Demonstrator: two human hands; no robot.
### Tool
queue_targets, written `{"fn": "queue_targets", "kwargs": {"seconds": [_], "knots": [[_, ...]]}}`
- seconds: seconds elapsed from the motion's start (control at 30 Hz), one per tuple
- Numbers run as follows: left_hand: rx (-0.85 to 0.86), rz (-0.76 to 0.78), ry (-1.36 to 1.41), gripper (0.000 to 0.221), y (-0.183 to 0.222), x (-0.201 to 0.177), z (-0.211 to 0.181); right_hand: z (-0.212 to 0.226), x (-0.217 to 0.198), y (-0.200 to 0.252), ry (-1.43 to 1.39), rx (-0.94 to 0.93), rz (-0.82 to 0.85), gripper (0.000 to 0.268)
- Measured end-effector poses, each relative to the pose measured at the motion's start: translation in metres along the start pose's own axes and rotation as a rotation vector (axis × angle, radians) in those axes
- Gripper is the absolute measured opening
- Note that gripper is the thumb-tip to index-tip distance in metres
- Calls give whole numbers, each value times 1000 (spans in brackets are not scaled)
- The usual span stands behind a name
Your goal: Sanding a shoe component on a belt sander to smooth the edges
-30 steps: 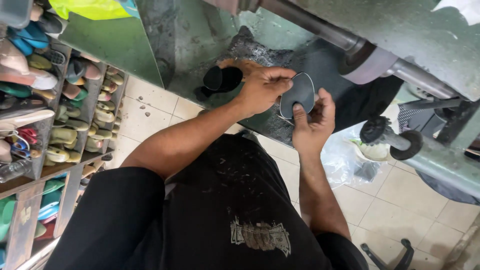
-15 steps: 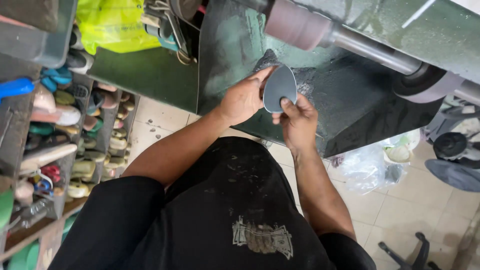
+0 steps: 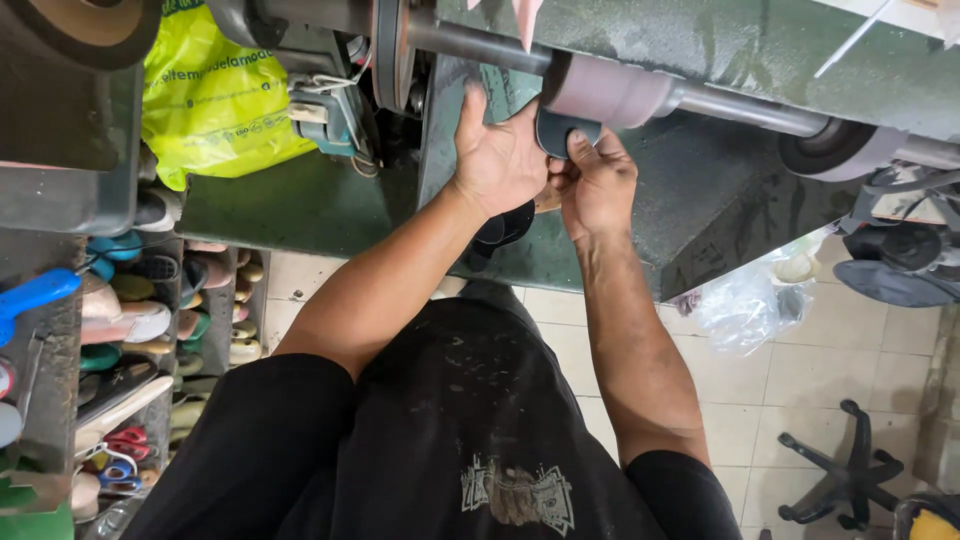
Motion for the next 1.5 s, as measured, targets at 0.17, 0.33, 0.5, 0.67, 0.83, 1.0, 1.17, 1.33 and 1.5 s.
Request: {"fn": "queue_targets", "kwargs": {"seconds": [0.17, 0.33, 0.5, 0.67, 0.83, 1.0, 1.17, 1.33, 1.5], "knots": [[-30, -20, -9, 114, 37, 16, 12, -6, -10, 40, 63, -23, -8, 7], [33, 25, -41, 105, 38, 23, 19, -14, -20, 41, 27, -38, -29, 11], [60, -102, 25, 88, 12, 15, 0, -17, -8, 1, 45, -68, 10, 8], [75, -173, 38, 87, -3, 6, -6, -33, -14, -20, -31, -55, -11, 4], [52, -200, 39, 86, 15, 4, 13, -12, -11, 18, 29, -57, -23, 6], [96, -79, -38, 87, 37, 38, 14, -14, -17, 34, 51, -49, 29, 13], [101, -85, -72, 82, 9, -7, 14, -4, -1, 13, -57, -21, 94, 15], [125, -143, -251, 47, -27, -47, 20, -3, -8, -14, -236, 49, 62, 8], [151, -85, -281, 58, -19, -12, 20, 10, -4, -1, -266, 30, 65, 9]]}}
Point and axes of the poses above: each hand's wrist, its own y-axis away from the middle knuckle, its own x-axis out of the palm, z = x × y, the point moved 3 cm from there along -y, towards the middle knuckle, and after that the axes turned 7 degrees about -x, right-handed, at the moved point
